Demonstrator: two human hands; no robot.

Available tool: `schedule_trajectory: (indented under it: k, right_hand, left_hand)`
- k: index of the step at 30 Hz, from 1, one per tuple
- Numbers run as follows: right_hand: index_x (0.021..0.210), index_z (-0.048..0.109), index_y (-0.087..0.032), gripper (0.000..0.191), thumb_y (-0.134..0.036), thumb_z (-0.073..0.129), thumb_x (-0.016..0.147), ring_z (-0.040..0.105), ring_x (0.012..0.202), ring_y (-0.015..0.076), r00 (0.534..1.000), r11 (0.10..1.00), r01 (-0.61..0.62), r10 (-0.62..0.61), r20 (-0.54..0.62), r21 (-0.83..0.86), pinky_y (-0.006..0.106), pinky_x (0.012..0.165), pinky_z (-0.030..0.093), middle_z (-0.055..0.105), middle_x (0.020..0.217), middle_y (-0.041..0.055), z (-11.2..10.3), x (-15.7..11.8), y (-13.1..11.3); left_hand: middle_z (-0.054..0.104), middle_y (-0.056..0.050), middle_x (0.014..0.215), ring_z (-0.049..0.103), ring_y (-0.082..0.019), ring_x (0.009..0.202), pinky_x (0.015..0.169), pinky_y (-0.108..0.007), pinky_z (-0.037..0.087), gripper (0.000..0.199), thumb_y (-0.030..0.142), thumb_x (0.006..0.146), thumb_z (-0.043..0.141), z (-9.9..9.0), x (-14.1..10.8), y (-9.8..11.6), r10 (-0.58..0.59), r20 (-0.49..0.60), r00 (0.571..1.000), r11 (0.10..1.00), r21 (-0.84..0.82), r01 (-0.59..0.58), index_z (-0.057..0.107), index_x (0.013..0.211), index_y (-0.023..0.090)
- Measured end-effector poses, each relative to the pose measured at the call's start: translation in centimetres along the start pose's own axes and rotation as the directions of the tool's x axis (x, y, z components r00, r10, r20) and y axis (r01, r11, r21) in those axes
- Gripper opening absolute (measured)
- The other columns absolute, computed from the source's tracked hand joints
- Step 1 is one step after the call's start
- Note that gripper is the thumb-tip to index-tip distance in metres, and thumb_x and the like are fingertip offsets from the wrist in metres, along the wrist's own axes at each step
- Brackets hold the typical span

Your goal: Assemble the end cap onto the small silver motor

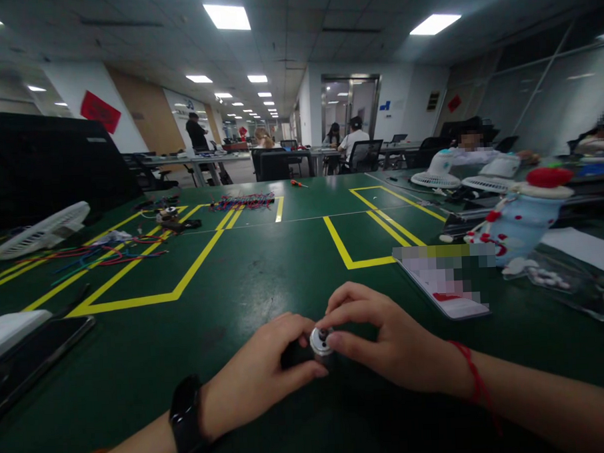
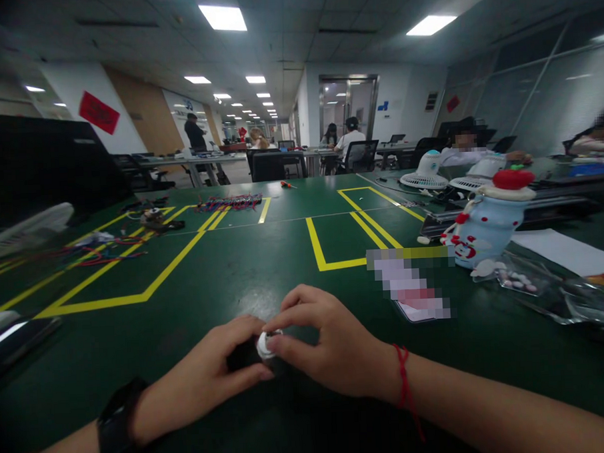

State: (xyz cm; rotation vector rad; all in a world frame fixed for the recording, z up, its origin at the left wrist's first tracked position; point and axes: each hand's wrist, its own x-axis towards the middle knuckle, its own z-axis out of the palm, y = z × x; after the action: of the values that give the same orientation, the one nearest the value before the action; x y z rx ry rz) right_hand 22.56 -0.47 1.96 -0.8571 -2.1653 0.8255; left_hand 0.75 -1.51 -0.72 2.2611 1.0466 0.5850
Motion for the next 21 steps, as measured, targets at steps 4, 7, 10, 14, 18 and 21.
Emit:
schedule_trajectory:
  k: [4, 7, 10, 14, 18, 21]
  right_hand:
    - [0.097, 0.065, -0.019, 0.026, -0.040, 0.053, 0.088, 0.050, 0.068, 0.0118, 0.942, 0.920, -0.287, 0.322, -0.098, 0.266, 0.025, 0.061, 0.040, 0.057, 0.081, 0.0010, -0.9, -0.1, 2.1]
    - [0.087, 0.064, -0.016, 0.031, -0.044, 0.051, 0.088, 0.043, 0.057, 0.0092, 0.864, 0.819, -0.409, 0.489, -0.117, 0.403, 0.023, 0.052, 0.034, 0.051, 0.069, -0.0018, -1.4, 0.0, 4.2]
    - [0.086, 0.063, -0.015, 0.031, -0.044, 0.049, 0.089, 0.044, 0.058, 0.0092, 0.864, 0.814, -0.417, 0.493, -0.101, 0.404, 0.023, 0.052, 0.034, 0.052, 0.069, -0.0016, -1.3, -0.1, 4.7]
    - [0.096, 0.064, -0.018, 0.022, -0.035, 0.055, 0.086, 0.052, 0.070, 0.0130, 0.969, 0.968, -0.235, 0.240, -0.051, 0.084, 0.026, 0.061, 0.040, 0.059, 0.083, 0.0023, -0.2, -0.5, 2.3]
    - [0.097, 0.064, -0.020, 0.017, -0.028, 0.060, 0.082, 0.053, 0.084, 0.0172, 0.996, 0.980, 0.065, -0.075, -0.047, -0.187, 0.032, 0.075, 0.041, 0.060, 0.092, 0.0038, 1.2, -0.5, -0.2]
    - [0.089, 0.063, -0.018, 0.008, -0.022, 0.056, 0.086, 0.053, 0.083, 0.0158, 0.991, 0.983, 0.089, -0.104, -0.089, -0.159, 0.030, 0.076, 0.042, 0.059, 0.088, 0.0029, 1.3, -0.1, -0.7]
  left_hand:
    - [0.061, -0.002, 0.097, 0.056, -0.019, 0.085, 0.075, -0.030, 0.043, 0.022, 0.025, 0.083, 0.067, -0.3, -0.1, 0.3, 0.005, 0.004, 1.000, 1.000, -0.022, -0.005, 0.057, 0.103, 0.023]
    - [0.061, -0.001, 0.101, 0.056, -0.019, 0.089, 0.079, -0.030, 0.043, 0.025, 0.021, 0.082, 0.067, -0.5, -0.1, 0.5, 0.012, 0.002, 1.000, 0.999, -0.034, -0.012, 0.057, 0.105, 0.023]
    - [0.061, -0.002, 0.100, 0.056, -0.020, 0.089, 0.078, -0.030, 0.043, 0.025, 0.020, 0.083, 0.066, -0.6, -0.1, 0.6, 0.008, 0.003, 1.000, 1.000, -0.028, -0.008, 0.057, 0.105, 0.023]
    - [0.060, -0.002, 0.095, 0.055, -0.020, 0.085, 0.074, -0.030, 0.043, 0.021, 0.024, 0.083, 0.066, -0.4, -0.1, 0.6, -0.010, 0.008, 1.000, 1.000, -0.004, 0.010, 0.057, 0.101, 0.021]
    - [0.059, -0.002, 0.093, 0.055, -0.020, 0.083, 0.073, -0.030, 0.042, 0.019, 0.027, 0.084, 0.066, -0.2, 0.0, 0.4, -0.008, 0.010, 1.000, 1.000, 0.006, 0.008, 0.057, 0.099, 0.020]
    - [0.059, -0.002, 0.092, 0.054, -0.019, 0.082, 0.072, -0.030, 0.042, 0.020, 0.027, 0.084, 0.066, -0.1, -0.1, 0.4, -0.008, 0.005, 1.000, 1.000, 0.007, 0.007, 0.056, 0.100, 0.020]
